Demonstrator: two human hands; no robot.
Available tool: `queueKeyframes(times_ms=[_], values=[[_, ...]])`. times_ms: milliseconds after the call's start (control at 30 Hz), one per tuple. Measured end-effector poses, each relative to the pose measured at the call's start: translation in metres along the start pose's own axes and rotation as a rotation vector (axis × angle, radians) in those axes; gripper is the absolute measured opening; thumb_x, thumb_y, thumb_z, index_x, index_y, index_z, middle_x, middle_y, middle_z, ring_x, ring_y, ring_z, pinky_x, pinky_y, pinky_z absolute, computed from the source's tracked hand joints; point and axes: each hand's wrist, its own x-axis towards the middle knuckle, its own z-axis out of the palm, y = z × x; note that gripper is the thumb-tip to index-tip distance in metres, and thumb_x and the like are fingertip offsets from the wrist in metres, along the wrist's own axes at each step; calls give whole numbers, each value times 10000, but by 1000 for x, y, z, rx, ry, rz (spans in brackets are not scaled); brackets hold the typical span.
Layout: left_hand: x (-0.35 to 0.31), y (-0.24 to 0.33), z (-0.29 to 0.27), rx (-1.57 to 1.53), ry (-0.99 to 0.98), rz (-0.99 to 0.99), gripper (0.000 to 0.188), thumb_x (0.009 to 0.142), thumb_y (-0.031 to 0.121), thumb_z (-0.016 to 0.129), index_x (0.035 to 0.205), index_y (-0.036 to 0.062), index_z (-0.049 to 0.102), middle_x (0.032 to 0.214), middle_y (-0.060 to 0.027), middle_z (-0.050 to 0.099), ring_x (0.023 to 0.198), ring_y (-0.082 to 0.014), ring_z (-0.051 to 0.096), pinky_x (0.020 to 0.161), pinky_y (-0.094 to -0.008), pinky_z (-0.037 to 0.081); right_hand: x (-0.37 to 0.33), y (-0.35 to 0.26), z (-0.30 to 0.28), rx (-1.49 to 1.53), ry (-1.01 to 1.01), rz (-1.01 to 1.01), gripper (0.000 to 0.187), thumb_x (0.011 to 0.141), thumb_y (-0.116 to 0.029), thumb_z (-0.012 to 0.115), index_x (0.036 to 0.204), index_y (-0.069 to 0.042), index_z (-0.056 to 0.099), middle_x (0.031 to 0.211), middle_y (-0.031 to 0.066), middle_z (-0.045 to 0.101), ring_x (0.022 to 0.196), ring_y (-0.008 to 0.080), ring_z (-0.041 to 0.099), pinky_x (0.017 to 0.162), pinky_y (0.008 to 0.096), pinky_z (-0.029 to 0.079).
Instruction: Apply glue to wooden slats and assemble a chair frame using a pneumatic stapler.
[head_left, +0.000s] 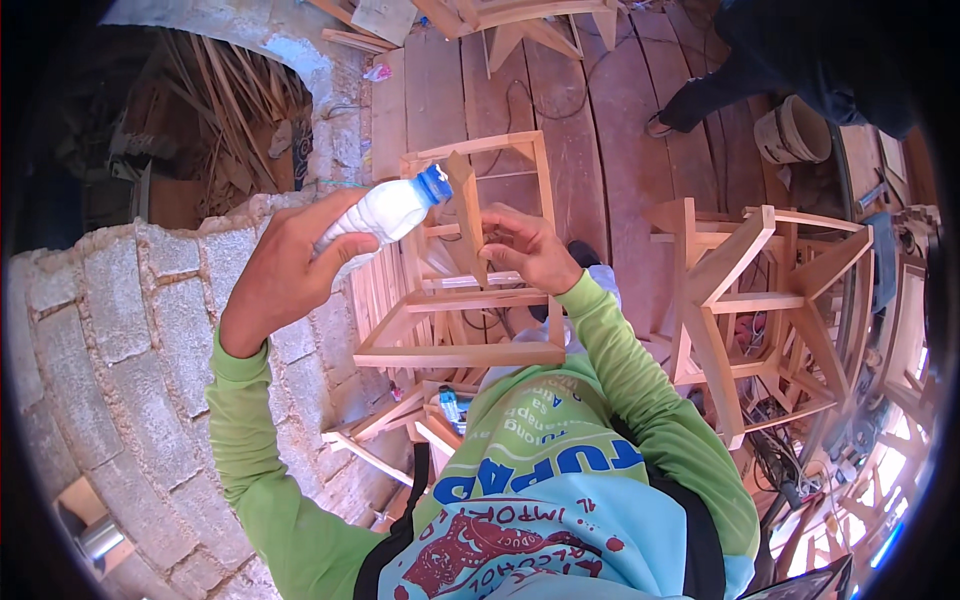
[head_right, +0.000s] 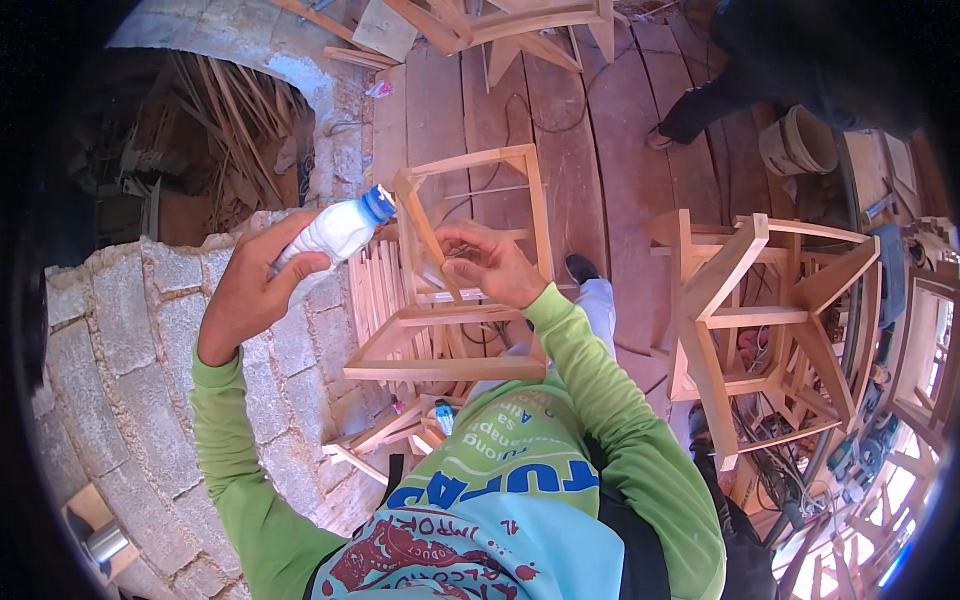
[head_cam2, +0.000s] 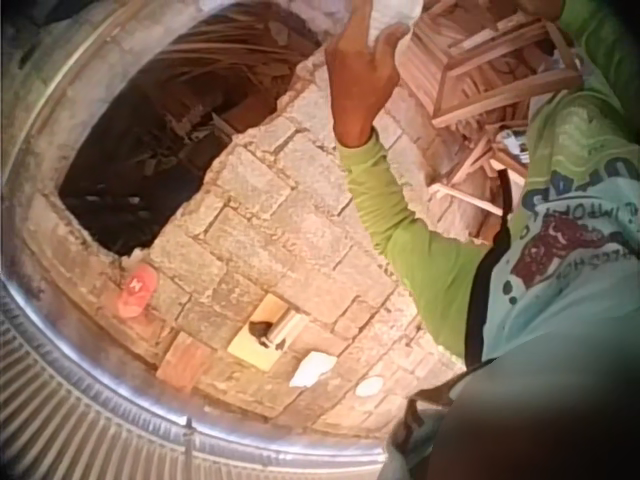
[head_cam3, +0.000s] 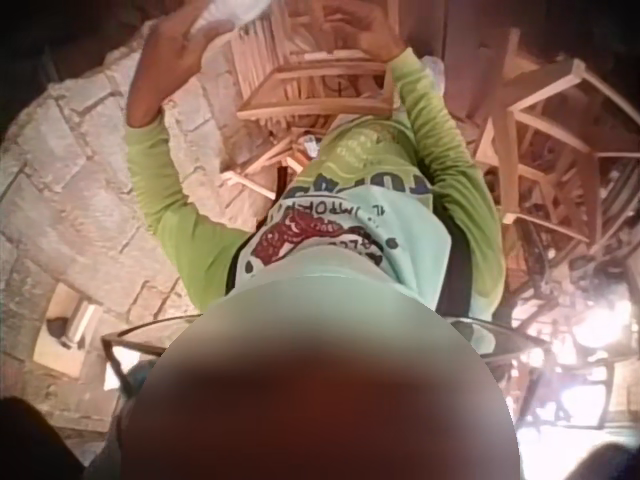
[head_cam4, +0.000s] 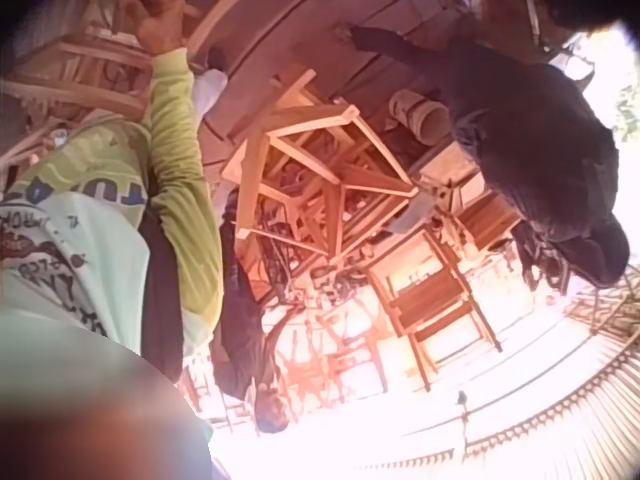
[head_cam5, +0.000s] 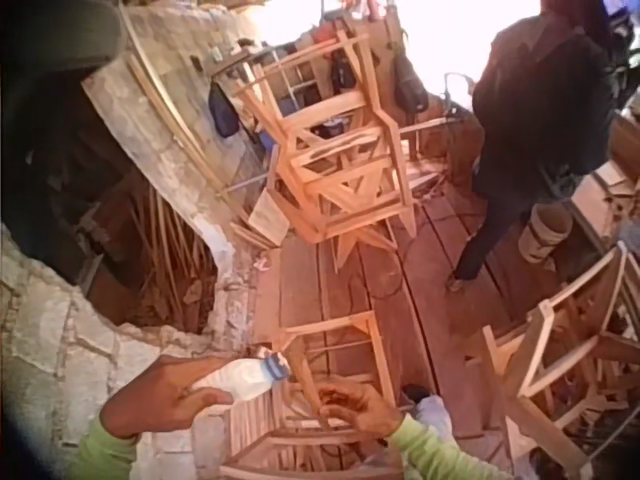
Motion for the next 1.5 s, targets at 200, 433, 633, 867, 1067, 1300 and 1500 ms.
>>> queueKeyframes(times_ms=[200, 433, 633, 867, 1067, 1300, 1500], values=[[1, 0, 2, 39, 30, 68, 361, 941, 189, 680, 1244, -2, 634, 1036, -232, 704, 936, -399, 694, 807, -408, 524, -1, -3, 0, -19, -12, -17, 421, 928, 80, 634, 1342, 8, 595, 1136, 32, 541, 1094, 133, 548, 1003, 284, 458], [3, -2, 6, 57, 64, 85, 357, 943, 196, 672, 1237, -3, 636, 1038, -248, 694, 943, -432, 676, 805, -419, 520, -2, 1, 0, -46, -14, -26, 427, 930, 79, 636, 1348, 5, 595, 1151, 34, 550, 1094, 133, 555, 1003, 281, 458], [3, -4, 7, 84, 57, 108, 335, 951, 205, 651, 1211, -6, 642, 1032, -261, 679, 912, -462, 638, 771, -459, 502, -5, -3, 0, -53, -18, -1, 431, 930, 80, 639, 1351, 5, 595, 1201, 39, 558, 1111, 136, 568, 991, 287, 476], [-3, -14, 16, 187, 107, 177, 344, 941, 234, 660, 1177, -15, 638, 1000, -250, 676, 945, -447, 624, 820, -494, 481, -3, -11, 10, -93, -39, -14, 432, 914, 83, 655, 1335, -3, 609, 1121, 29, 560, 1068, 142, 579, 955, 277, 496], [-9, -17, 22, 309, 103, 177, 364, 942, 249, 660, 1224, 19, 635, 1021, -208, 686, 973, -410, 621, 870, -492, 483, -7, -9, 13, -11, 15, 39, 492, 919, 105, 628, 1400, 19, 566, 1324, 95, 640, 1200, 213, 621, 1044, 339, 481], [-15, -7, 23, 356, 46, 109, 376, 944, 238, 654, 1250, 22, 629, 1028, -203, 690, 1024, -382, 615, 907, -477, 477, -9, -11, 18, 0, 41, 38, 458, 929, 94, 624, 1380, 34, 574, 1307, 107, 649, 1203, 225, 618, 1040, 336, 482], [-19, -9, 26, 374, 79, 144, 360, 947, 239, 651, 1232, 20, 638, 993, -204, 693, 1002, -388, 625, 889, -487, 483, -5, -17, 28, 16, 48, 29, 441, 934, 92, 623, 1369, 36, 579, 1268, 96, 665, 1195, 214, 621, 1035, 328, 485]])
